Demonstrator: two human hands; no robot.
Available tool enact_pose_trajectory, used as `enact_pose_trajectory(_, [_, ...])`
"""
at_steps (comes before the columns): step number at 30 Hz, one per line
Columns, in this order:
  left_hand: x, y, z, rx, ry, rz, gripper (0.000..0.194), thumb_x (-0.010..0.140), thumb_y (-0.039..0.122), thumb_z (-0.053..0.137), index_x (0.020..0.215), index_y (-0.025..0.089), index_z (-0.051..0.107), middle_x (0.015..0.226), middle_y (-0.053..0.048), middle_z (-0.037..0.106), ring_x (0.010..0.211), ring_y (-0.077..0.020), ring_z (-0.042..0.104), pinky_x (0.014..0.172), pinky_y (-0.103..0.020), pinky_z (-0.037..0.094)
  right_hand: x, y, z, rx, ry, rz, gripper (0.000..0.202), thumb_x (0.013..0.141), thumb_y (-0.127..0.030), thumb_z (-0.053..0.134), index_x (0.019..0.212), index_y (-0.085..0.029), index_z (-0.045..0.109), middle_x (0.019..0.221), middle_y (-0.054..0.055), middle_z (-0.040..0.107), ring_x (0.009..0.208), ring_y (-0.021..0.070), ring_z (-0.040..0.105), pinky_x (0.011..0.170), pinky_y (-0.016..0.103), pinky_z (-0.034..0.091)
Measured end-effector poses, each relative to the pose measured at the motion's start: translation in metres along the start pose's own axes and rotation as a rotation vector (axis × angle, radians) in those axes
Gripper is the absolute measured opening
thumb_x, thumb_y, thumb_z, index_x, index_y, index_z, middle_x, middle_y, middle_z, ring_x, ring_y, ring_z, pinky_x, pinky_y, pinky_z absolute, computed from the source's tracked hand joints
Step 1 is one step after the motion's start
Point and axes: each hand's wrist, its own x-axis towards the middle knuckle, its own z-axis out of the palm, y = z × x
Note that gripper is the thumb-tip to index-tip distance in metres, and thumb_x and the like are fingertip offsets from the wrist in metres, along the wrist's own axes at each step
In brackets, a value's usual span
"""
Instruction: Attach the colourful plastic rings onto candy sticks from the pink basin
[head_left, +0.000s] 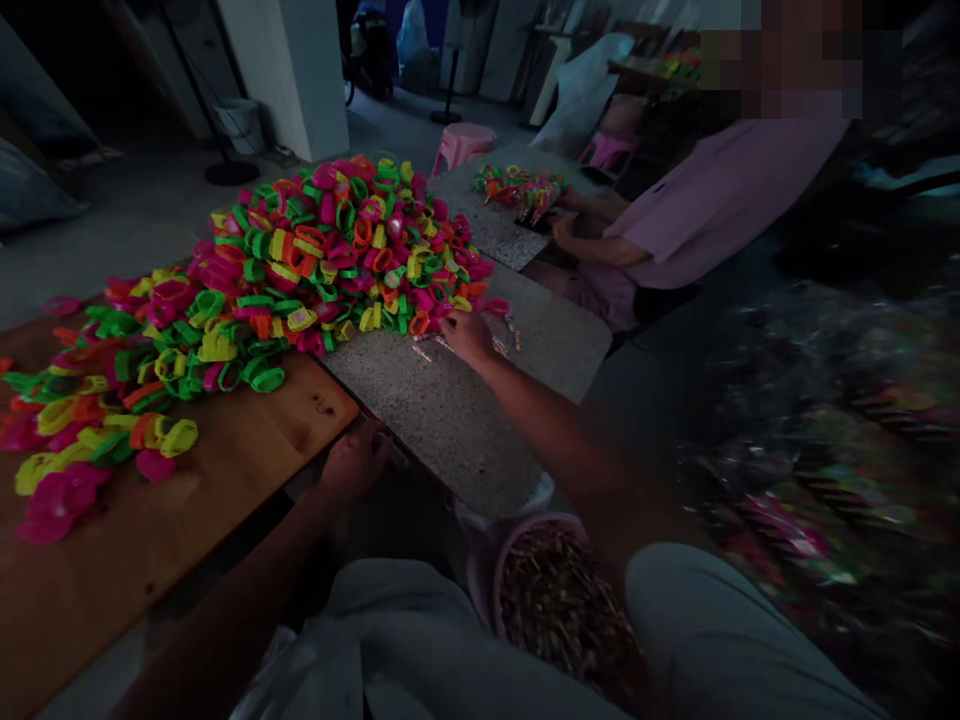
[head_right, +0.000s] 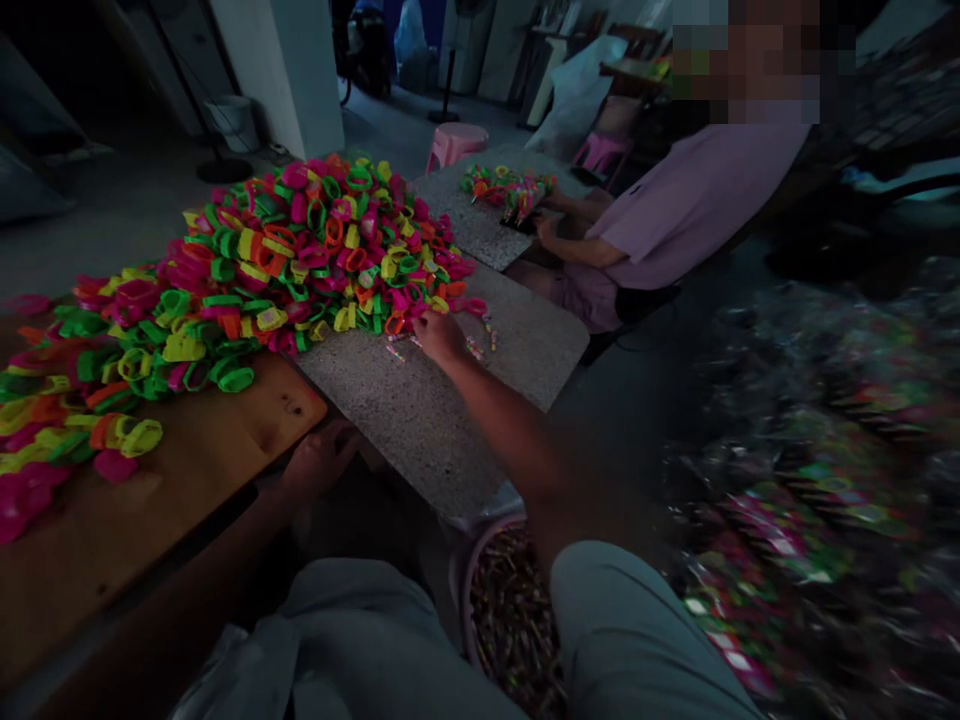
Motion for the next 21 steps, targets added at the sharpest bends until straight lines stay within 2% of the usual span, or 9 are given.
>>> enact_pose_trajectory(3, [-0.003, -0.001, -0.005, -0.03, -0.007, 0.035, 0.025, 0.1, 0.03, 0.062, 0.122, 0.021, 0.069, 0.1, -0.006, 0.081, 0.09, -0.0212, 0.077, 0.083, -0.03, 0.056, 0.006, -0.038, 0.013, 0.003, -0.05, 0.113, 0.043, 0.106, -0.045, 0.052, 0.11, -0.013, 0.081, 0.108, 0.018, 0.08, 0.102, 0.0255, 0.072, 0.085, 0.029, 0.05])
enact_pose_trajectory(6, [-0.008, -0.002, -0.011, -0.082, 0.012, 0.063, 0.023, 0.1, 0.027, 0.06, 0.12, 0.021, 0.069, 0.097, -0.005, 0.08, 0.088, -0.0194, 0.076, 0.08, -0.029, 0.055, 0.009, -0.055, 0.013, 0.008, -0.072, 0.185, 0.037, 0.103, -0.035, 0.054, 0.108, -0.01, 0.081, 0.109, 0.019, 0.08, 0.103, 0.025, 0.073, 0.083, 0.027, 0.049])
enact_pose_trajectory(9, [-0.01, -0.004, -0.014, -0.183, 0.043, 0.079, 0.02, 0.099, 0.026, 0.06, 0.115, 0.021, 0.071, 0.091, -0.003, 0.078, 0.083, -0.0177, 0.074, 0.077, -0.028, 0.055, 0.0, -0.058, 0.004, 0.074, -0.059, 0.107, 0.03, 0.1, -0.03, 0.056, 0.102, -0.013, 0.081, 0.102, 0.012, 0.081, 0.095, 0.0202, 0.073, 0.075, 0.022, 0.047])
enact_pose_trajectory(11, [-0.008, -0.004, -0.014, -0.273, 0.072, 0.081, 0.019, 0.099, 0.028, 0.06, 0.113, 0.02, 0.071, 0.087, -0.002, 0.076, 0.078, -0.0168, 0.072, 0.074, -0.027, 0.055, -0.014, -0.059, -0.004, 0.185, -0.131, -0.013, 0.026, 0.096, -0.032, 0.06, 0.092, -0.015, 0.079, 0.087, 0.006, 0.079, 0.082, 0.0167, 0.07, 0.066, 0.021, 0.043])
enact_pose_trajectory(13, [-0.003, -0.005, -0.013, -0.352, 0.115, 0.088, 0.022, 0.099, 0.028, 0.06, 0.116, 0.018, 0.07, 0.085, -0.002, 0.074, 0.075, -0.0161, 0.07, 0.074, -0.028, 0.056, -0.032, -0.059, -0.012, 0.325, -0.325, -0.104, 0.025, 0.093, -0.034, 0.064, 0.083, -0.015, 0.076, 0.07, 0.001, 0.071, 0.066, 0.0134, 0.063, 0.058, 0.021, 0.039])
enact_pose_trajectory(15, [0.004, -0.006, -0.013, -0.389, 0.179, 0.127, 0.029, 0.1, 0.026, 0.058, 0.126, 0.018, 0.066, 0.09, -0.003, 0.073, 0.079, -0.0158, 0.069, 0.08, -0.029, 0.057, -0.051, -0.061, -0.019, 0.455, -0.583, -0.144, 0.023, 0.09, -0.035, 0.065, 0.079, -0.016, 0.072, 0.06, -0.002, 0.063, 0.054, 0.0107, 0.054, 0.051, 0.021, 0.036])
enact_pose_trajectory(18, [0.011, -0.007, -0.016, -0.373, 0.255, 0.299, 0.042, 0.1, 0.023, 0.059, 0.142, 0.021, 0.059, 0.121, -0.009, 0.07, 0.101, -0.0177, 0.069, 0.097, -0.035, 0.057, -0.072, -0.067, -0.027, 0.599, -0.931, -0.186, 0.019, 0.085, -0.033, 0.066, 0.076, -0.016, 0.07, 0.057, -0.004, 0.058, 0.048, 0.0091, 0.049, 0.047, 0.021, 0.036])
enact_pose_trajectory(21, [0.014, -0.007, -0.021, -0.347, 0.206, 0.491, 0.047, 0.1, 0.026, 0.063, 0.147, 0.026, 0.058, 0.146, -0.013, 0.059, 0.128, -0.0231, 0.063, 0.11, -0.041, 0.054, -0.085, -0.074, -0.027, 0.674, -1.13, -0.227, 0.016, 0.081, -0.03, 0.066, 0.075, -0.016, 0.07, 0.055, -0.005, 0.057, 0.048, 0.0089, 0.05, 0.046, 0.02, 0.037])
